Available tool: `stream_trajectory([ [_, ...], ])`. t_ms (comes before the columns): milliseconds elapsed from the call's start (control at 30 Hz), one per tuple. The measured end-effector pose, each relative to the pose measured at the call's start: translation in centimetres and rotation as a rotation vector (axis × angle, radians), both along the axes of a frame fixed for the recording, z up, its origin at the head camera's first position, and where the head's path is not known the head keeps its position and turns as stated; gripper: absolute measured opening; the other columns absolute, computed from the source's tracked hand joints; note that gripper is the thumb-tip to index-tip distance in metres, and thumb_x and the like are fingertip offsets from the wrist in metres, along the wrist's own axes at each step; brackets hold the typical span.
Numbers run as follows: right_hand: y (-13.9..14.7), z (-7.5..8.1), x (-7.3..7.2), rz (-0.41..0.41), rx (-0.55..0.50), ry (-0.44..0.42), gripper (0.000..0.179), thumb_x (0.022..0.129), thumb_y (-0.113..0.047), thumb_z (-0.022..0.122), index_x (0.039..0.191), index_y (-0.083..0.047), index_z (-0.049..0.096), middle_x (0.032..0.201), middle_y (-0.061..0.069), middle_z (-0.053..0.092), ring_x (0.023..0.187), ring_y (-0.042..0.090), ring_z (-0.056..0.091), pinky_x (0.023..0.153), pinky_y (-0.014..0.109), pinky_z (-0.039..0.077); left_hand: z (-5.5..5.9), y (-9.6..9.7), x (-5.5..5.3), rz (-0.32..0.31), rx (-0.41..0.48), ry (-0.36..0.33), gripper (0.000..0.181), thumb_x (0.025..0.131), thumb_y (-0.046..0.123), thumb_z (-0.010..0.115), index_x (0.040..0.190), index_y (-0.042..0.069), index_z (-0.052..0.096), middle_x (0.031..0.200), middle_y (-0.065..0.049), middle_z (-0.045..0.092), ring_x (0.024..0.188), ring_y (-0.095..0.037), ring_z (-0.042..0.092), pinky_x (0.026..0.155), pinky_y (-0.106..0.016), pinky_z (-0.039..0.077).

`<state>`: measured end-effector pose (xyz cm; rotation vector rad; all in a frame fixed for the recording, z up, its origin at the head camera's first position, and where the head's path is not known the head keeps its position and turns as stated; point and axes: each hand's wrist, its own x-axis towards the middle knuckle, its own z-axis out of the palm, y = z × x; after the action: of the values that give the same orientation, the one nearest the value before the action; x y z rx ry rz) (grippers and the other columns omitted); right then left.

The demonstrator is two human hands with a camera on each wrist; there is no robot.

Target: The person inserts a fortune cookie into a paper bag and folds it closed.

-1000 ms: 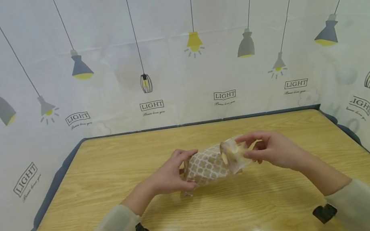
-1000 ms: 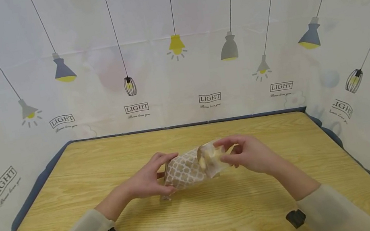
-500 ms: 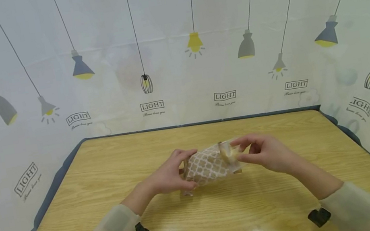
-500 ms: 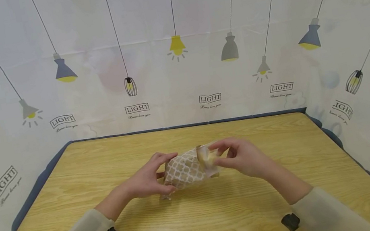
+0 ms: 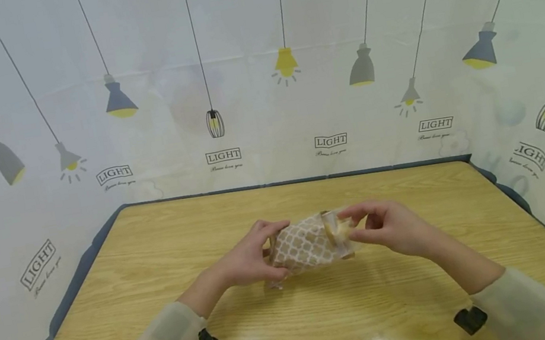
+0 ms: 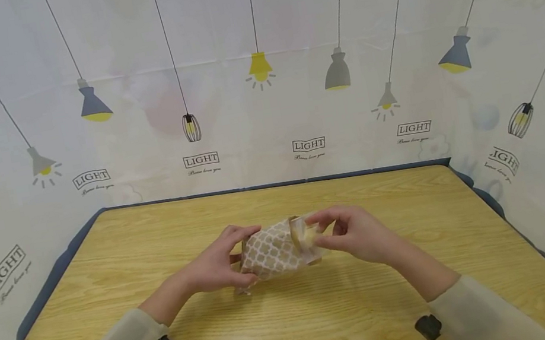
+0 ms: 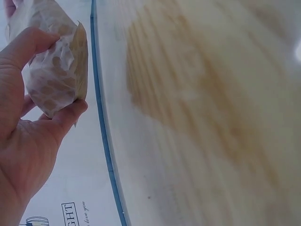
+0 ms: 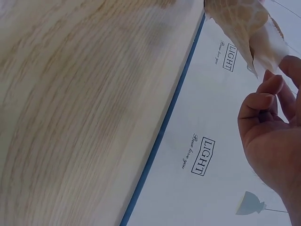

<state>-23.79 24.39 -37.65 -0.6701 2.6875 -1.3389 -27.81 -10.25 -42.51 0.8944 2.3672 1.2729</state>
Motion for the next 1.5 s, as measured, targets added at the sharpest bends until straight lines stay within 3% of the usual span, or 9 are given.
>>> stream_trajectory([
  [500, 0.4, 0.1, 0.1, 0.035, -0.004, -0.006, 0.033, 0.102, -0.017, 0.079, 0.134, -0.011, 0.077, 0.114, 0.012, 0.073, 0.071, 0.009, 0.053, 0.056, 0.024, 0.047, -0.1, 0.3, 0.0, 0.005, 0.006, -0.003, 0.102, 0.084, 0.003, 0.088, 0.172, 0.012, 0.036, 0.149, -0.015, 0.040, 0.142, -0.033, 0.047, 0.127, -0.055, 0.046],
  [800, -0.3, -1.4, 0.0, -0.042, -0.081, 0.069, 0.036, 0.101, -0.013, 0.080, 0.136, -0.009, 0.076, 0.114, 0.015, 0.073, 0.066, 0.007, 0.052, 0.053, 0.022, 0.044, -0.4, 0.5, -0.1, 0.010, 0.008, -0.007, 0.101, 0.084, 0.006, 0.089, 0.171, 0.012, 0.038, 0.148, -0.015, 0.040, 0.141, -0.032, 0.047, 0.126, -0.054, 0.048],
  [1033, 0.4, -0.9, 0.1, -0.082, -0.087, 0.033, 0.040, 0.103, -0.018, 0.078, 0.142, -0.013, 0.072, 0.119, 0.014, 0.074, 0.071, 0.011, 0.060, 0.057, 0.024, 0.051, -0.3, 0.1, -0.2, 0.029, 0.015, 0.003, 0.102, 0.084, 0.006, 0.090, 0.171, 0.011, 0.038, 0.149, -0.016, 0.041, 0.142, -0.034, 0.047, 0.124, -0.053, 0.050],
  [1200, 0.7, -1.1, -0.1, -0.067, -0.100, 0.014, 0.040, 0.103, -0.016, 0.077, 0.142, -0.012, 0.072, 0.120, 0.016, 0.077, 0.073, 0.015, 0.062, 0.058, 0.026, 0.054, -0.3, -0.1, -0.3, 0.028, 0.027, -0.006, 0.101, 0.084, 0.006, 0.089, 0.171, 0.011, 0.038, 0.149, -0.016, 0.041, 0.142, -0.034, 0.047, 0.125, -0.054, 0.050],
  [1500, -0.4, -1.7, 0.1, -0.082, -0.135, 0.047, 0.037, 0.100, -0.011, 0.080, 0.136, -0.008, 0.076, 0.112, 0.015, 0.079, 0.066, 0.006, 0.051, 0.054, 0.021, 0.043, -0.2, 0.3, -0.2, 0.030, 0.046, -0.048, 0.099, 0.084, 0.001, 0.086, 0.170, 0.010, 0.039, 0.148, -0.016, 0.039, 0.142, -0.035, 0.048, 0.124, -0.050, 0.050],
])
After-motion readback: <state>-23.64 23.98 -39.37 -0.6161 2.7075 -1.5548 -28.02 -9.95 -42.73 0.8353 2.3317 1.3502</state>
